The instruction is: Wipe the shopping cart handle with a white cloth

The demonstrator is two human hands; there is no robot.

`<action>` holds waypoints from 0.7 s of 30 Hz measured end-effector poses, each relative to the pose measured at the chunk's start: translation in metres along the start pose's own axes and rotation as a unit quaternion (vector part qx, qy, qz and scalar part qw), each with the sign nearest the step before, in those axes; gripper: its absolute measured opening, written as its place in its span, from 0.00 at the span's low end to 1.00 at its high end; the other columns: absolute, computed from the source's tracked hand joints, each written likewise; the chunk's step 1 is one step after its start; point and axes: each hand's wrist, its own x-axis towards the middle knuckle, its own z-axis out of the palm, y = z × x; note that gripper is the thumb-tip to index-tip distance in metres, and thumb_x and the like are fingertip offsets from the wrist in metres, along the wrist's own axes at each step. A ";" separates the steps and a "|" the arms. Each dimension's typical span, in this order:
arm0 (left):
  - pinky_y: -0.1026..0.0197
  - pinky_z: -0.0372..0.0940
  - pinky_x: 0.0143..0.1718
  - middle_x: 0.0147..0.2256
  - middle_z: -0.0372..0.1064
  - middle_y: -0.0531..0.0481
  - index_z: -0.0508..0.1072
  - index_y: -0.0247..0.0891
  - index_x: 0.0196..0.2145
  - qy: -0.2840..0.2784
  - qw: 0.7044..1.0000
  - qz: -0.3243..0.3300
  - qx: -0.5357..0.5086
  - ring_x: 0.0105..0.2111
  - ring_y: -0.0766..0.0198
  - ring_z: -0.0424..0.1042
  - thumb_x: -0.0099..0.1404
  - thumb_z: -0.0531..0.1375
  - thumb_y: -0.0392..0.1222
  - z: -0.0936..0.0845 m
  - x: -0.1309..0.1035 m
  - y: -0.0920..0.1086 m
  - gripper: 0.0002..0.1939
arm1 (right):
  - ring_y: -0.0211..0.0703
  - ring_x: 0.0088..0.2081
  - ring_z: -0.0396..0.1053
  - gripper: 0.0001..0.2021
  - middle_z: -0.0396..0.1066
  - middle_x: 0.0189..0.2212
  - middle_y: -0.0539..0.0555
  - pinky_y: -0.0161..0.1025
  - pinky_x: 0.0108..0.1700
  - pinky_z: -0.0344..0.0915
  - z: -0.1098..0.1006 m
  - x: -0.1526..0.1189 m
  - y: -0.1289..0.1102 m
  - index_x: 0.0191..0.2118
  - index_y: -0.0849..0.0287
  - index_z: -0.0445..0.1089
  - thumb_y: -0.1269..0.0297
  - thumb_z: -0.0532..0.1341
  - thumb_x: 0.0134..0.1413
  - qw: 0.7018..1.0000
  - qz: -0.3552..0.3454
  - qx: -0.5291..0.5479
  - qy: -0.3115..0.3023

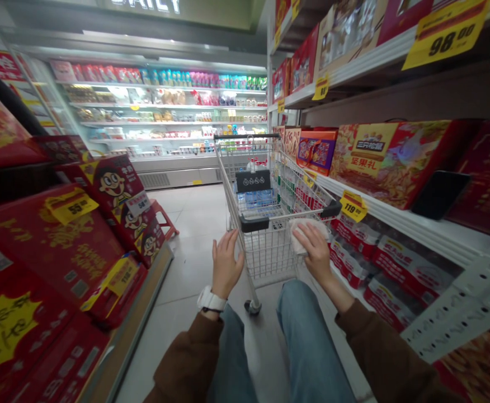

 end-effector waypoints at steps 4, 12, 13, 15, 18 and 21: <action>0.41 0.43 0.69 0.64 0.61 0.46 0.60 0.42 0.63 -0.010 0.997 0.073 -0.020 0.67 0.54 0.53 0.70 0.51 0.44 -0.024 0.051 0.000 0.25 | 0.51 0.70 0.48 0.41 0.60 0.66 0.51 0.58 0.68 0.51 -0.005 0.016 0.032 0.65 0.49 0.61 0.84 0.50 0.44 0.995 0.060 -0.070 0.039; 0.40 0.46 0.67 0.50 0.74 0.46 0.72 0.42 0.40 -0.069 0.981 0.169 -0.065 0.57 0.55 0.68 0.71 0.52 0.53 -0.021 0.095 -0.007 0.14 | 0.55 0.72 0.34 0.42 0.49 0.70 0.50 0.66 0.69 0.43 0.020 0.034 0.059 0.65 0.49 0.60 0.85 0.51 0.42 0.992 0.086 -0.092 -0.016; 0.40 0.47 0.67 0.49 0.74 0.46 0.72 0.42 0.38 -0.062 0.981 0.167 -0.073 0.55 0.56 0.69 0.70 0.53 0.53 -0.019 0.096 -0.007 0.15 | 0.54 0.72 0.34 0.43 0.48 0.71 0.49 0.65 0.69 0.43 0.022 0.034 0.062 0.66 0.48 0.59 0.85 0.51 0.42 0.993 0.078 -0.087 -0.024; 0.41 0.47 0.67 0.46 0.74 0.47 0.71 0.42 0.37 -0.050 0.981 0.169 -0.081 0.51 0.57 0.71 0.70 0.53 0.54 -0.016 0.097 -0.007 0.15 | 0.53 0.73 0.33 0.44 0.48 0.71 0.49 0.65 0.69 0.42 0.022 0.034 0.069 0.67 0.47 0.57 0.85 0.51 0.41 0.994 0.065 -0.078 -0.037; 0.41 0.48 0.66 0.43 0.74 0.48 0.71 0.42 0.35 -0.039 0.981 0.176 -0.078 0.48 0.58 0.71 0.70 0.53 0.54 -0.012 0.098 -0.003 0.15 | 0.52 0.73 0.33 0.44 0.50 0.70 0.50 0.65 0.69 0.41 0.023 0.035 0.081 0.67 0.48 0.58 0.85 0.51 0.41 0.995 0.057 -0.065 -0.041; 0.42 0.51 0.65 0.41 0.74 0.49 0.70 0.41 0.35 -0.024 0.982 0.175 -0.073 0.47 0.57 0.71 0.69 0.54 0.54 -0.008 0.096 0.008 0.15 | 0.50 0.73 0.34 0.44 0.52 0.69 0.52 0.64 0.69 0.41 0.024 0.036 0.094 0.66 0.49 0.59 0.86 0.51 0.41 0.996 0.059 -0.053 -0.038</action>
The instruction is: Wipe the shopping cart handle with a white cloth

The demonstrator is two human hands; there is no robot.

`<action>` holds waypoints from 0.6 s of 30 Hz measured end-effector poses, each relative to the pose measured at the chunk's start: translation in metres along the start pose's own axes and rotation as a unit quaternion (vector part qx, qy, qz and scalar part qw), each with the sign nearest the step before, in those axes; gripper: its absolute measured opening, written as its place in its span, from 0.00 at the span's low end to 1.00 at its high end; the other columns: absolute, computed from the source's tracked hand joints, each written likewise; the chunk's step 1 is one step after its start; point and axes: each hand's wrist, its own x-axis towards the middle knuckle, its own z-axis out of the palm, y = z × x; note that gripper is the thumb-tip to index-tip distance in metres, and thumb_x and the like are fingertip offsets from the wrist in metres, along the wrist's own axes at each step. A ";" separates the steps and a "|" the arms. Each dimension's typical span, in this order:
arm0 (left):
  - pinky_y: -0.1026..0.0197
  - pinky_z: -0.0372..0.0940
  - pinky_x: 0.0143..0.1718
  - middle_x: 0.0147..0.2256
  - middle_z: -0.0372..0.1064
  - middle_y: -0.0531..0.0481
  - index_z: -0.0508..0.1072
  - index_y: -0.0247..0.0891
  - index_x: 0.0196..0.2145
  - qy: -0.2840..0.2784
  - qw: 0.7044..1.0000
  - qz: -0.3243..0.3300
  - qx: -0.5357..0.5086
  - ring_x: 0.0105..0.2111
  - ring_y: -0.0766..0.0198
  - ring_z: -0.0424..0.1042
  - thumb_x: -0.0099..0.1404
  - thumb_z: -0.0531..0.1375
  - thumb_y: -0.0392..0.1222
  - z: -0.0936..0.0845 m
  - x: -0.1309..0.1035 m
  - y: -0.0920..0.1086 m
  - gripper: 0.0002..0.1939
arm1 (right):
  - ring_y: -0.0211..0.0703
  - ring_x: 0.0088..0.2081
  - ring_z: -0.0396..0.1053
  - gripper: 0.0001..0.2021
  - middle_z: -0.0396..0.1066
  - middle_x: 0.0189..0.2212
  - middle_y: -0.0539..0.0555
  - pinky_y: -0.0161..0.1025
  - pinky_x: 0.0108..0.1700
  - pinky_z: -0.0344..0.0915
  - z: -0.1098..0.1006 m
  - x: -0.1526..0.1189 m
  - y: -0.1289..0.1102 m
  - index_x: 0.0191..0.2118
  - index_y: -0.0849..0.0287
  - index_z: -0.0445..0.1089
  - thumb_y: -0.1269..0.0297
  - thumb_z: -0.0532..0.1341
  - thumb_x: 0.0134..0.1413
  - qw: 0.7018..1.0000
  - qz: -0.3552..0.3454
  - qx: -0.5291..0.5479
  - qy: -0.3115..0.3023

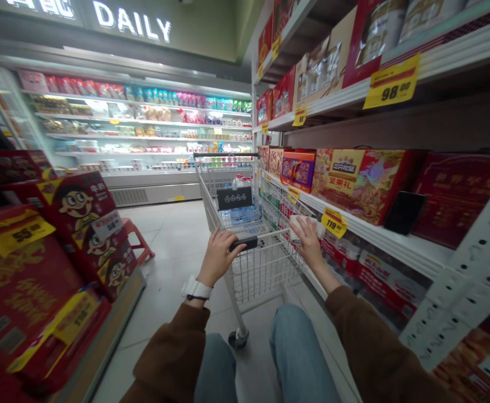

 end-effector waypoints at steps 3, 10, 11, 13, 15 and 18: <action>0.43 0.54 0.64 0.39 0.73 0.49 0.70 0.42 0.34 0.018 1.000 -0.006 0.013 0.45 0.57 0.71 0.69 0.55 0.53 0.009 0.002 0.015 0.13 | 0.49 0.72 0.35 0.45 0.54 0.69 0.51 0.64 0.70 0.41 0.001 0.003 0.015 0.65 0.49 0.60 0.86 0.50 0.39 1.000 0.006 0.016 -0.005; 0.43 0.55 0.64 0.42 0.73 0.48 0.70 0.41 0.38 0.025 0.999 -0.030 0.027 0.48 0.56 0.69 0.71 0.54 0.49 0.031 0.009 0.058 0.11 | 0.50 0.71 0.42 0.39 0.58 0.67 0.52 0.62 0.70 0.42 -0.002 0.020 0.053 0.62 0.51 0.66 0.84 0.50 0.42 0.993 0.072 0.088 -0.021; 0.43 0.54 0.64 0.43 0.73 0.48 0.71 0.41 0.39 0.018 0.999 -0.030 0.026 0.49 0.56 0.69 0.71 0.53 0.47 0.032 0.011 0.065 0.10 | 0.50 0.71 0.43 0.38 0.59 0.66 0.52 0.62 0.70 0.43 -0.003 0.024 0.057 0.61 0.51 0.67 0.83 0.50 0.43 0.990 0.087 0.104 -0.024; 0.40 0.51 0.66 0.45 0.73 0.48 0.71 0.42 0.41 0.003 0.999 -0.028 0.024 0.51 0.56 0.68 0.72 0.52 0.45 0.034 0.014 0.076 0.10 | 0.50 0.71 0.46 0.37 0.61 0.65 0.51 0.63 0.69 0.44 -0.004 0.031 0.063 0.60 0.51 0.68 0.82 0.51 0.43 0.983 0.114 0.141 -0.031; 0.37 0.48 0.66 0.45 0.73 0.49 0.71 0.42 0.42 -0.009 0.999 -0.023 0.023 0.52 0.55 0.67 0.72 0.51 0.45 0.036 0.017 0.086 0.10 | 0.51 0.70 0.48 0.35 0.64 0.63 0.51 0.63 0.69 0.46 -0.006 0.035 0.063 0.59 0.51 0.69 0.80 0.52 0.44 0.975 0.126 0.178 -0.038; 0.35 0.45 0.67 0.43 0.74 0.50 0.71 0.43 0.42 -0.013 0.999 -0.020 0.029 0.52 0.55 0.67 0.72 0.51 0.45 0.041 0.020 0.099 0.10 | 0.50 0.69 0.51 0.33 0.65 0.62 0.51 0.60 0.69 0.46 -0.006 0.034 0.053 0.59 0.51 0.70 0.78 0.53 0.45 0.966 0.124 0.224 -0.037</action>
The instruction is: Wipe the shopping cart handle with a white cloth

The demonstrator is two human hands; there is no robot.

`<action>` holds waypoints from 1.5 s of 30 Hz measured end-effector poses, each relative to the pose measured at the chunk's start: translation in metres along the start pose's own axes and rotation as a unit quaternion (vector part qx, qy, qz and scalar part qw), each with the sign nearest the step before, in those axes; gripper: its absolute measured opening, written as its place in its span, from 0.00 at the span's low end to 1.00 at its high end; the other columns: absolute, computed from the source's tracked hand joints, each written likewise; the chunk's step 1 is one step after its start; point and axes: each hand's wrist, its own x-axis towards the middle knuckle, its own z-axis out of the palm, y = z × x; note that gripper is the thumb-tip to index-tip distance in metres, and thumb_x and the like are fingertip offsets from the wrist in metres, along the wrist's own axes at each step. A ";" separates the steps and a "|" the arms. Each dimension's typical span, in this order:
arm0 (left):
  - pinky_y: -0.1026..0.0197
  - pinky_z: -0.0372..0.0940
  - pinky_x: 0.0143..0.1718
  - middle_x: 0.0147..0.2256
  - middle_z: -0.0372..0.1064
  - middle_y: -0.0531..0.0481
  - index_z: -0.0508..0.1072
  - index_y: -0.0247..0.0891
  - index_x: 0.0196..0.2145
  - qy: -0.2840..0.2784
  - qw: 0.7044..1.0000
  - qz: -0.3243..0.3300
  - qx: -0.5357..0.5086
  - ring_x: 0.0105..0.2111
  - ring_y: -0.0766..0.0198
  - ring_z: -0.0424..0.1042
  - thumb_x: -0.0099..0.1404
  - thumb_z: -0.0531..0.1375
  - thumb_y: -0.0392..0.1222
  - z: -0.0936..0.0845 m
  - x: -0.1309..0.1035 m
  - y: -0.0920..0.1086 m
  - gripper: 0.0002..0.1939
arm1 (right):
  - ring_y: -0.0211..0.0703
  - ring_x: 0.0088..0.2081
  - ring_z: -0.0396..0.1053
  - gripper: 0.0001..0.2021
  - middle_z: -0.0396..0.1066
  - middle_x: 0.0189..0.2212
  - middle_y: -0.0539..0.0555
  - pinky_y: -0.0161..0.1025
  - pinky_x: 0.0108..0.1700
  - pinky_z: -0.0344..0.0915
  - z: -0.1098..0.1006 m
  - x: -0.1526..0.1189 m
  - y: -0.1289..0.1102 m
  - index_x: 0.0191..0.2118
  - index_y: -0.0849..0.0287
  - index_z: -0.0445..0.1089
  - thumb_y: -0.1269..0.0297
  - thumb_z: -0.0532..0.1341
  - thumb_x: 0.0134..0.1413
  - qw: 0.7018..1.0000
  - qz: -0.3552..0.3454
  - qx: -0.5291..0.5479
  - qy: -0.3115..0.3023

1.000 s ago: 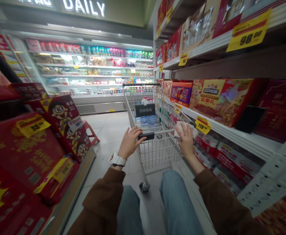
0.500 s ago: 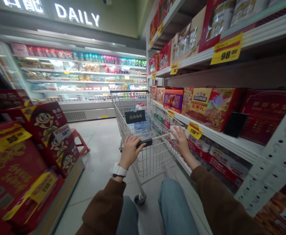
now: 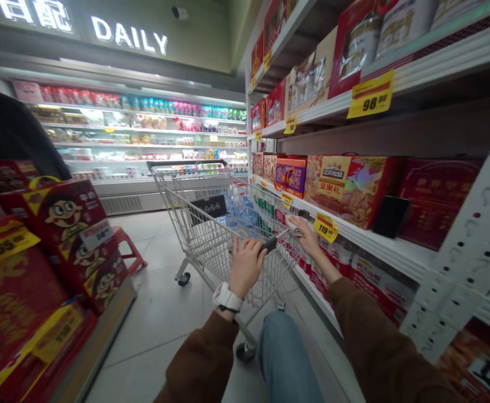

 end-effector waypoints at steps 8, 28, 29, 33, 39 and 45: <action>0.35 0.46 0.67 0.44 0.75 0.49 0.71 0.42 0.42 0.001 1.000 -0.001 0.023 0.51 0.55 0.69 0.71 0.53 0.45 0.018 0.011 0.036 0.09 | 0.48 0.65 0.59 0.31 0.70 0.59 0.49 0.55 0.69 0.50 -0.004 -0.018 -0.049 0.56 0.49 0.73 0.76 0.54 0.46 0.995 -0.005 0.082 -0.055; 0.41 0.47 0.68 0.58 0.68 0.42 0.70 0.41 0.56 0.034 0.996 -0.035 0.071 0.62 0.52 0.62 0.72 0.49 0.46 -0.024 0.010 -0.106 0.20 | 0.49 0.70 0.49 0.47 0.57 0.67 0.54 0.56 0.69 0.52 0.004 -0.074 -0.117 0.69 0.53 0.53 0.86 0.49 0.38 0.954 -0.147 -0.262 -0.012; 0.40 0.47 0.68 0.58 0.68 0.42 0.69 0.40 0.57 0.033 0.996 -0.035 0.072 0.62 0.52 0.62 0.72 0.49 0.46 -0.023 0.009 -0.103 0.20 | 0.49 0.69 0.50 0.47 0.58 0.67 0.54 0.56 0.69 0.52 0.001 -0.072 -0.112 0.69 0.54 0.54 0.86 0.49 0.38 0.956 -0.140 -0.257 -0.010; 0.36 0.42 0.68 0.59 0.67 0.43 0.67 0.42 0.59 0.028 0.996 -0.033 0.073 0.64 0.51 0.60 0.71 0.49 0.45 -0.021 0.005 -0.088 0.22 | 0.50 0.69 0.52 0.44 0.58 0.66 0.55 0.56 0.69 0.52 -0.004 -0.067 -0.100 0.69 0.55 0.55 0.84 0.51 0.41 0.964 -0.098 -0.245 0.021; 0.35 0.36 0.69 0.59 0.67 0.44 0.67 0.44 0.59 0.028 0.996 -0.044 0.067 0.65 0.49 0.58 0.66 0.52 0.38 -0.020 0.002 -0.066 0.25 | 0.53 0.69 0.52 0.42 0.61 0.65 0.58 0.57 0.69 0.51 0.034 -0.060 -0.120 0.68 0.59 0.55 0.84 0.53 0.43 0.965 -0.075 -0.245 0.060; 0.31 0.29 0.68 0.62 0.64 0.45 0.63 0.44 0.63 0.036 0.995 -0.046 0.079 0.66 0.50 0.56 0.62 0.52 0.33 -0.019 -0.009 -0.053 0.31 | 0.48 0.68 0.53 0.42 0.60 0.65 0.57 0.52 0.69 0.54 0.060 -0.045 -0.145 0.67 0.60 0.56 0.86 0.50 0.42 0.965 -0.123 -0.233 0.011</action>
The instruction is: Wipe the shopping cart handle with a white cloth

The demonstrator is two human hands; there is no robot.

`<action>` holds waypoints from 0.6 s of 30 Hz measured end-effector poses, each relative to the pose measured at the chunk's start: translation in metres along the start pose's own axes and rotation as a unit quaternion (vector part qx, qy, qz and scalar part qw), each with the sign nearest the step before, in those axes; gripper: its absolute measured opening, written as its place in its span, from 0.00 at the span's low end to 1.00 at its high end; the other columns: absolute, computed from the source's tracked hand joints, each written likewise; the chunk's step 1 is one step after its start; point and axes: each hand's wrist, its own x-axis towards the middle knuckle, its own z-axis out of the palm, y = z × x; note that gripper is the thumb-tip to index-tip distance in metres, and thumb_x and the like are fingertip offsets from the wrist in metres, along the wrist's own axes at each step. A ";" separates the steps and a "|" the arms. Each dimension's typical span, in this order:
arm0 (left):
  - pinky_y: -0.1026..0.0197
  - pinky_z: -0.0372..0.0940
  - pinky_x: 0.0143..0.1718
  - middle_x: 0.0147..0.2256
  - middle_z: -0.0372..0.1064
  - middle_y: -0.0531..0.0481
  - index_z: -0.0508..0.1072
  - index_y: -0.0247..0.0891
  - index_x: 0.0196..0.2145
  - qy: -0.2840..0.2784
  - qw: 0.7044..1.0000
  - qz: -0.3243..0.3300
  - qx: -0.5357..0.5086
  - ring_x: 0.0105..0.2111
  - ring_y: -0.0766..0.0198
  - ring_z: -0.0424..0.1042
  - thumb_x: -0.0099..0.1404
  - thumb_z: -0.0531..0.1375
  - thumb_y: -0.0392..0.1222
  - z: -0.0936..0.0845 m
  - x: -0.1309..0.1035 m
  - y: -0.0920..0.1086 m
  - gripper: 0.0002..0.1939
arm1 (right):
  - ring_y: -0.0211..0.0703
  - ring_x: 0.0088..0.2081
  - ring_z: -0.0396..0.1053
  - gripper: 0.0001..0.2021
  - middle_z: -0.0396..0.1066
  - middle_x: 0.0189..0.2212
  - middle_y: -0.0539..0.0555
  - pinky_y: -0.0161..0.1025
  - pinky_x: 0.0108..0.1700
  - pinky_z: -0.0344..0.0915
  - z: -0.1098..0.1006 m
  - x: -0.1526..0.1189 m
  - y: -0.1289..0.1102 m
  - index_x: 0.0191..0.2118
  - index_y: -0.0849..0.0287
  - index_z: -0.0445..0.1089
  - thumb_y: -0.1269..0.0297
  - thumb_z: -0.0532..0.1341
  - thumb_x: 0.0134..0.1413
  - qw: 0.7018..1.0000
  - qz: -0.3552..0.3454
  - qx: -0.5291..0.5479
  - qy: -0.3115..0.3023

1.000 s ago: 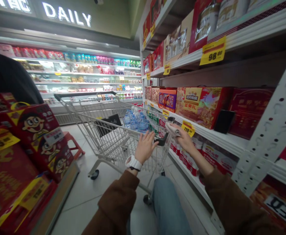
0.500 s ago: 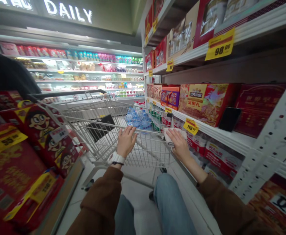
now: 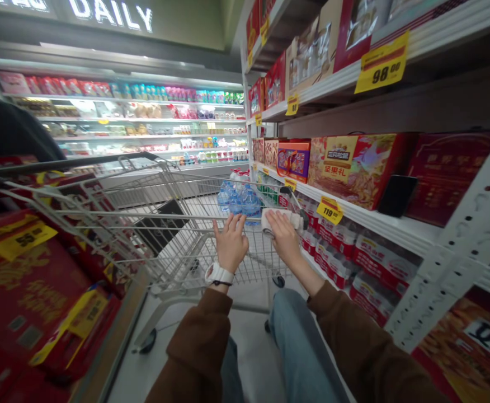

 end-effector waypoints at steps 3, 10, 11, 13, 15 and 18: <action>0.31 0.29 0.68 0.64 0.62 0.46 0.61 0.44 0.64 0.000 1.000 -0.004 -0.003 0.67 0.51 0.54 0.61 0.51 0.32 -0.002 -0.005 0.004 0.33 | 0.46 0.67 0.56 0.41 0.61 0.65 0.55 0.51 0.69 0.54 -0.018 -0.008 0.022 0.66 0.58 0.59 0.86 0.50 0.43 1.000 -0.021 -0.006 -0.007; 0.30 0.32 0.68 0.64 0.60 0.46 0.60 0.44 0.65 -0.005 1.000 -0.008 -0.019 0.67 0.50 0.54 0.59 0.52 0.31 -0.004 -0.008 0.019 0.35 | 0.47 0.67 0.56 0.42 0.63 0.64 0.56 0.56 0.69 0.53 -0.018 -0.020 0.038 0.66 0.57 0.60 0.85 0.49 0.41 0.999 0.031 0.013 0.022; 0.31 0.32 0.68 0.64 0.61 0.47 0.60 0.44 0.65 -0.005 1.000 -0.008 -0.022 0.67 0.50 0.54 0.59 0.52 0.31 -0.003 -0.008 0.021 0.35 | 0.47 0.67 0.56 0.42 0.63 0.64 0.56 0.56 0.69 0.53 -0.011 -0.017 0.030 0.66 0.57 0.59 0.85 0.49 0.41 0.998 0.043 0.021 0.032; 0.31 0.31 0.69 0.64 0.61 0.47 0.60 0.44 0.65 -0.004 1.000 -0.006 -0.025 0.67 0.50 0.54 0.58 0.53 0.31 -0.002 -0.008 0.023 0.36 | 0.47 0.68 0.55 0.43 0.62 0.64 0.56 0.55 0.69 0.53 0.000 -0.009 0.013 0.67 0.57 0.58 0.86 0.49 0.40 0.998 0.039 0.041 0.035; 0.32 0.30 0.69 0.64 0.61 0.47 0.60 0.45 0.65 -0.003 1.000 0.000 -0.024 0.67 0.51 0.54 0.58 0.53 0.31 -0.001 -0.008 0.023 0.36 | 0.46 0.68 0.54 0.43 0.61 0.65 0.55 0.54 0.69 0.52 0.004 -0.002 0.004 0.67 0.57 0.58 0.86 0.49 0.40 0.998 0.012 0.056 0.016; 0.32 0.28 0.69 0.64 0.61 0.49 0.59 0.47 0.65 -0.011 1.000 0.017 -0.021 0.66 0.52 0.55 0.60 0.51 0.31 -0.004 -0.009 0.018 0.36 | 0.46 0.66 0.57 0.42 0.63 0.64 0.54 0.53 0.69 0.54 -0.006 0.001 0.016 0.65 0.56 0.60 0.85 0.50 0.40 0.999 -0.003 0.053 -0.011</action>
